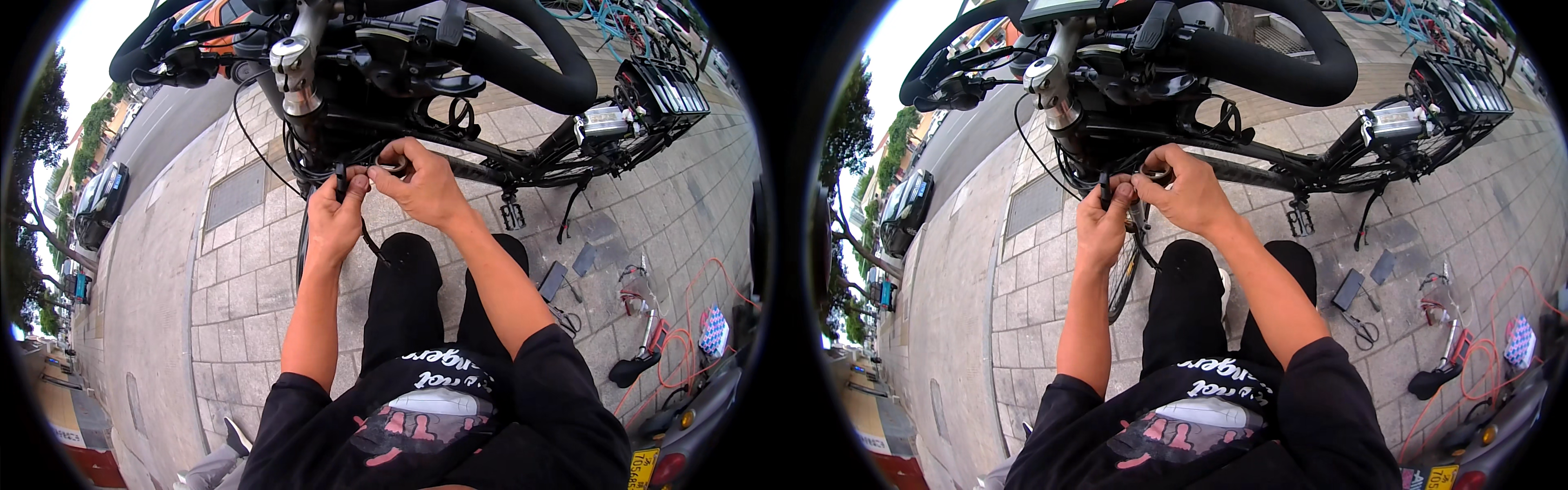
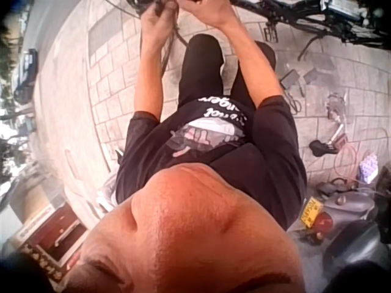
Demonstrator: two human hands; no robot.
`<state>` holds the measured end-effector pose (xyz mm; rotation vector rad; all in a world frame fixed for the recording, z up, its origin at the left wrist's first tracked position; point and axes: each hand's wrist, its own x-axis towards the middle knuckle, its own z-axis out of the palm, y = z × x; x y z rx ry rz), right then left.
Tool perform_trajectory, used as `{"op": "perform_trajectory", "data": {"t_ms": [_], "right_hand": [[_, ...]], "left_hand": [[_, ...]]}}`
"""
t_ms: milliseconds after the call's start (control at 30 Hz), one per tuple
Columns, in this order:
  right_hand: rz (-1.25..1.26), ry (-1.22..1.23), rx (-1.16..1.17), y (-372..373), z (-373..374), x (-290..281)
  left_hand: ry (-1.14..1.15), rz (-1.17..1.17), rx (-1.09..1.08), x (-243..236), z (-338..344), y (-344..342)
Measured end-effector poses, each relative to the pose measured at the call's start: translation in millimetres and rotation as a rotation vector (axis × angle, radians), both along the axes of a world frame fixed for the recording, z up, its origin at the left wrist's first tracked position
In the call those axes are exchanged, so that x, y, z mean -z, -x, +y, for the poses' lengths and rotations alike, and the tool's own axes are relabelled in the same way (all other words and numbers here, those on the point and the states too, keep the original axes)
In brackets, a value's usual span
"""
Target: The person sits on the sidewalk and secures the electrical wiring on the front frame of a bicycle using black electrical tape. They wrap the tape around the cables near the handlebars multiple times to bundle them together.
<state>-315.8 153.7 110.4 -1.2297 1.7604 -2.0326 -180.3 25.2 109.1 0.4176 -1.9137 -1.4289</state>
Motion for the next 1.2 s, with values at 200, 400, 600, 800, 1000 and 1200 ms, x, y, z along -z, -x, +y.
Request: {"op": "perform_trajectory", "data": {"t_ms": [200,400,600,800,1000,1200], "right_hand": [[-0.266,0.01,-0.216,2.4,-6.8,25.0],[-0.204,-0.08,-0.228,-2.9,-7.1,12.5],[-0.241,-0.178,-0.308,6.0,-10.6,-2.8],[-0.22,-0.044,-0.251,-2.2,-24.0,12.2],[-0.267,-0.108,-0.27,-3.2,-30.1,8.0],[-0.159,-0.131,-0.342,16.6,-22.5,8.3]], "left_hand": [[0.067,-0.082,-0.044,-5.7,7.0,-9.1],[0.01,0.026,-0.095,0.1,6.0,-14.3],[0.016,0.017,-0.125,-5.1,9.3,-12.6],[-0.076,0.002,-0.08,-5.8,5.9,-10.7],[0.056,0.076,-0.089,1.2,3.8,-8.5],[0.196,0.094,-0.181,1.3,10.0,-1.5]]}}
